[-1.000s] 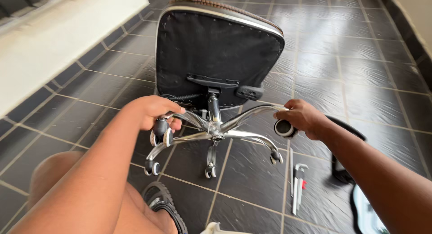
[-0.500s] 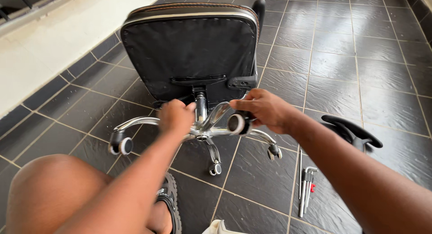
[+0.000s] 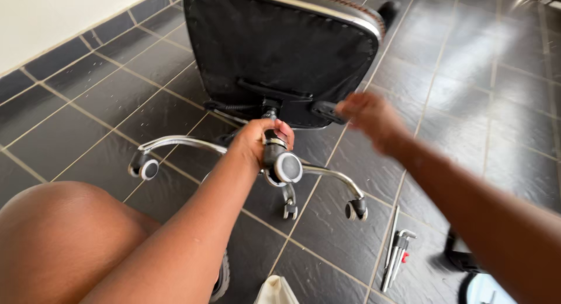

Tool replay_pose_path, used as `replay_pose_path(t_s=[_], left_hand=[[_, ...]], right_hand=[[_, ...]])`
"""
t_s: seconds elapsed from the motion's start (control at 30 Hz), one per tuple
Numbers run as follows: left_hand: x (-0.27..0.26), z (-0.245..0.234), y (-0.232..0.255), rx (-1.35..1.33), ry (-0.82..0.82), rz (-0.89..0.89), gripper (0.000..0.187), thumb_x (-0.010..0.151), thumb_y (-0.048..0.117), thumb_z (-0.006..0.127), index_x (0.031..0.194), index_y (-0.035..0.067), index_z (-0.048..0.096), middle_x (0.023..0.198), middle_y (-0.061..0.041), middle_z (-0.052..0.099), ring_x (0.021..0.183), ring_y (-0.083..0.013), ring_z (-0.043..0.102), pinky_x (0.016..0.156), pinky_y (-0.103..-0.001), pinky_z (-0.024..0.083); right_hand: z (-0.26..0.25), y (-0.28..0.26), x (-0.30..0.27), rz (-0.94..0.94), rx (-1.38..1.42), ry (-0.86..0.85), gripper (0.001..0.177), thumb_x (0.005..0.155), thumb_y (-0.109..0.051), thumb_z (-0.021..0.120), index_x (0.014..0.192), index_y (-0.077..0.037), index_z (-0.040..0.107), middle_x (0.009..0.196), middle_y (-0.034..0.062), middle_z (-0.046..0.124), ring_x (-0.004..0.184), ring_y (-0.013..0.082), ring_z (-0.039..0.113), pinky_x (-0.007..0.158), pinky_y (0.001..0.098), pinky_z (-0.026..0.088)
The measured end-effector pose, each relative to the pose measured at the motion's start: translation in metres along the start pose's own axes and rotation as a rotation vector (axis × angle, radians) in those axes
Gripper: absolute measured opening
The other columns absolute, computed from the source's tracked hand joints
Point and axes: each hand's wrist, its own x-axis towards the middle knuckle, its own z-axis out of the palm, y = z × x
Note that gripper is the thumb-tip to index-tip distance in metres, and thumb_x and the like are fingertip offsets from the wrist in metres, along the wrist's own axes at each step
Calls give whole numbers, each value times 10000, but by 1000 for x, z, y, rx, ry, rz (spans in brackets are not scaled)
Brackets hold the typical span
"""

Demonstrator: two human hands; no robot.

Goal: The person assembles an office chair by attaching the seat to the base and tightening the screws with a screwdriver and an Allen key. The person works on the underside of the seat, aligning the parts and securing them.

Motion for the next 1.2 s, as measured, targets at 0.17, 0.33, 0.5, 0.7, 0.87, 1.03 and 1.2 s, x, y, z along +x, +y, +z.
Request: replay_pose_path(t_s=[0.17, 0.33, 0.5, 0.7, 0.87, 1.03, 1.2], left_hand=[[-50, -3, 31, -62, 228, -14, 818, 911, 63, 648, 1446, -228, 101, 789, -156, 579, 585, -198, 604, 507, -297, 550], [-87, -9, 40, -215, 186, -68, 811, 912, 53, 620, 1489, -180, 100, 822, -187, 593, 587, -215, 627, 512, -311, 572], [-92, -2, 44, 96, 208, -101, 606, 927, 68, 632, 1358, -176, 284, 841, -162, 625, 671, -205, 668, 612, -325, 614], [-110, 25, 35, 1245, 486, 128, 335, 792, 250, 755, 1015, 6, 709, 788, -150, 715, 654, -220, 662, 581, -365, 581], [-109, 46, 13, 1693, 582, 136, 206, 668, 76, 849, 816, -42, 766, 859, -170, 699, 786, -257, 639, 702, -411, 507], [-117, 55, 3, 1779, 832, 260, 219, 586, 19, 763, 779, -80, 730, 912, -236, 683, 842, -353, 659, 743, -490, 501], [-123, 66, 0, 1917, 911, 227, 231, 577, 51, 768, 748, -93, 710, 832, -243, 669, 722, -345, 645, 637, -485, 502]], right_hand=[[-27, -19, 62, -44, -199, 188, 770, 855, -271, 817, 1476, -80, 405, 1444, 142, 513, 1283, 278, 547, 1029, 400, 499], [-39, -16, 100, -169, -376, 163, 1056, 789, -188, 866, 1593, -109, 185, 1527, 141, 340, 1396, 294, 408, 1085, 391, 475], [-40, -6, 129, -284, -456, 190, 1169, 742, -100, 914, 1638, -108, 165, 1540, 149, 262, 1377, 335, 439, 1165, 363, 446], [-51, -9, 154, -157, -620, 243, 1072, 699, -201, 986, 1450, -11, 245, 1425, 209, 314, 1339, 370, 437, 1170, 360, 435], [-50, -23, 159, -219, -721, 206, 1164, 612, -196, 1004, 1538, -103, 304, 1436, 195, 454, 1321, 386, 474, 1073, 443, 456], [-53, -41, 158, -174, -870, 172, 989, 605, -266, 1011, 1412, -38, 485, 1252, 177, 631, 1155, 347, 619, 963, 464, 548], [-53, -45, 153, -150, -927, 174, 722, 625, -306, 1010, 1208, -58, 664, 1123, 156, 703, 1058, 312, 676, 929, 447, 572]])
